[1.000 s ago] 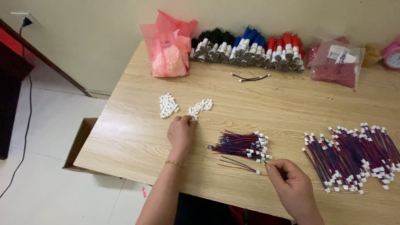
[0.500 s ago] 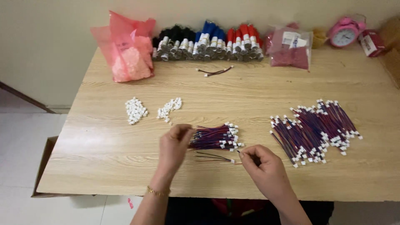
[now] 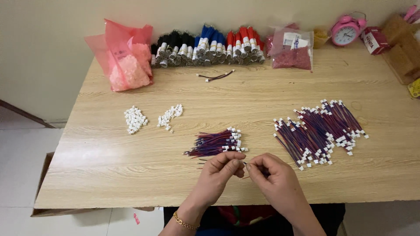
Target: Attaching small white plastic connectors to the ends of thin electrical wires
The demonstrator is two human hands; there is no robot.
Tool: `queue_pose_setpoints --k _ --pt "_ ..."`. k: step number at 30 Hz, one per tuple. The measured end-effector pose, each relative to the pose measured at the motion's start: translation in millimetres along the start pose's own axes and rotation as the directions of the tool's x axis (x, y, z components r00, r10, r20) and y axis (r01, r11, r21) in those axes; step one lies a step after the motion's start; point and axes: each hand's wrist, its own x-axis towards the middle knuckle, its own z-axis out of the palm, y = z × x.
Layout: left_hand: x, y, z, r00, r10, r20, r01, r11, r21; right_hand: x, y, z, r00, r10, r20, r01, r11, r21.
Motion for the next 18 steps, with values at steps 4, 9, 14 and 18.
queue_pose_setpoints --k 4,9,14,18 --pt "-2 0 1 0.997 0.050 0.050 -0.050 0.999 -0.006 1 1 -2 0.999 -0.047 -0.005 0.047 0.998 -0.030" --pt "1 -14 -2 0.994 0.072 0.088 -0.048 0.968 -0.246 -2 -20 -9 0.999 0.009 0.034 -0.008 1.000 -0.024" --pt "2 -22 -3 0.998 0.028 0.059 -0.008 0.948 -0.319 -1 -14 -7 0.999 -0.031 0.040 0.033 0.998 -0.055" --pt "6 -28 -6 0.999 0.041 0.026 -0.027 0.919 -0.393 3 0 -3 0.993 -0.114 0.030 0.117 0.987 -0.113"
